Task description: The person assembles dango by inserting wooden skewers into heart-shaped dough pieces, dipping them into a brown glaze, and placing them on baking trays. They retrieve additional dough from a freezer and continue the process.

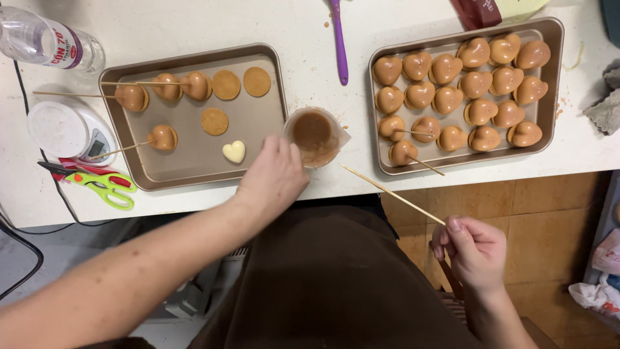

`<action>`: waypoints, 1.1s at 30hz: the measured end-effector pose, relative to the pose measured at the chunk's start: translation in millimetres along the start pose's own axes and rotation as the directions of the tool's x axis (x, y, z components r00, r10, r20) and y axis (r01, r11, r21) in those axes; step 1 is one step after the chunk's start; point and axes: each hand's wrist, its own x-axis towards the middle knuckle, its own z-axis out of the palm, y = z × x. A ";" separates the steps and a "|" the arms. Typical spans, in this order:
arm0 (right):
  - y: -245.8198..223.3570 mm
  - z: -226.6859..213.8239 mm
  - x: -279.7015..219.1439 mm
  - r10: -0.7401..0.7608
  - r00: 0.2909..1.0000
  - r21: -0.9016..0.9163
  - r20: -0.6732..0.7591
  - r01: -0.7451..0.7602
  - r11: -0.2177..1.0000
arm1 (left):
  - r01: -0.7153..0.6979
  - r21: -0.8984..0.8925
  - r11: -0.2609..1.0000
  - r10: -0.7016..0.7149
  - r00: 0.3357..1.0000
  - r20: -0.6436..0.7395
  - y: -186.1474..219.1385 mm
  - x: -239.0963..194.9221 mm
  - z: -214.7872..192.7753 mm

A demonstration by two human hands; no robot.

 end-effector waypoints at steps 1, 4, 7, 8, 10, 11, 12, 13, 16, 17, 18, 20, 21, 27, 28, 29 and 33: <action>0.0 -0.6 -1.3 -0.003 1.000 0.007 -0.017 0.003 1.000 | -0.038 0.083 0.996 0.041 0.998 -0.040 -0.4 0.3 -0.4; 3.1 -1.2 1.3 -0.040 0.998 0.029 -0.055 0.041 0.999 | -0.166 0.241 0.956 0.197 0.974 -0.110 -8.5 5.3 -5.5; 9.1 -3.6 -1.3 -0.085 0.995 0.056 -0.044 0.087 0.995 | -0.300 0.285 0.910 0.348 0.927 -0.136 -15.4 7.9 -11.0; 11.1 -4.8 -0.8 -0.105 0.994 0.074 -0.032 0.107 0.991 | -0.339 0.294 0.894 0.391 0.909 -0.143 -19.1 7.5 -12.5; 13.2 -8.5 -0.3 -0.122 0.992 0.083 -0.017 0.123 0.989 | -0.349 0.213 0.912 0.384 0.911 -0.152 -24.6 1.9 -14.1; 13.7 -10.7 0.1 -0.117 0.993 0.073 -0.014 0.118 0.990 | -0.354 0.171 0.920 0.380 0.912 -0.155 -26.7 -2.6 -14.3; 15.8 -11.1 -0.4 -0.115 0.993 0.061 -0.010 0.116 0.991 | -0.292 0.172 0.941 0.328 0.914 -0.239 -27.8 -8.4 -13.7; 18.3 -10.8 -1.1 -0.121 0.993 0.058 -0.009 0.122 0.991 | -0.230 0.167 0.959 0.274 0.906 -0.322 -28.3 -15.9 -12.8; 18.8 -12.9 3.3 -0.135 0.991 0.059 0.012 0.134 0.989 | -0.033 0.088 0.996 0.069 0.891 -0.448 -25.2 -39.6 -9.1; 17.6 -12.0 6.8 -0.141 0.990 0.068 0.024 0.139 0.988 | 0.035 0.052 0.998 -0.006 0.884 -0.467 -22.9 -47.4 -7.4; 15.2 -10.3 10.6 -0.148 0.988 0.077 0.039 0.144 0.987 | 0.087 -0.075 0.993 -0.113 0.865 -0.488 -20.7 -56.7 -5.0; 6.4 -2.2 16.6 -0.221 0.971 -0.088 0.091 0.229 0.969 | 0.180 -0.327 0.928 -0.330 0.805 -0.493 -12.4 -75.0 1.8; 0.4 5.0 18.7 -0.255 0.959 -0.169 0.124 0.273 0.947 | 0.196 -0.515 0.834 -0.474 0.733 -0.488 -4.8 -82.4 6.2; -35.9 84.8 31.1 -0.321 0.881 -0.434 0.347 0.454 0.778 | -0.153 -0.889 -0.432 -0.515 0.851 0.104 93.7 -85.0 46.8; -38.3 101.1 30.8 -0.300 0.876 -0.465 0.379 0.460 0.756 | -0.251 -0.723 -0.644 -0.474 0.872 0.120 113.5 -77.5 52.0; -39.1 117.4 31.1 -0.277 0.869 -0.495 0.409 0.467 0.733 | -0.322 -0.496 -0.806 -0.432 0.894 0.121 128.5 -69.1 57.3; -36.9 175.0 28.3 -0.181 0.896 -0.636 0.406 0.419 0.647 | -0.478 0.029 -0.878 -0.456 0.852 0.256 142.9 -54.6 83.5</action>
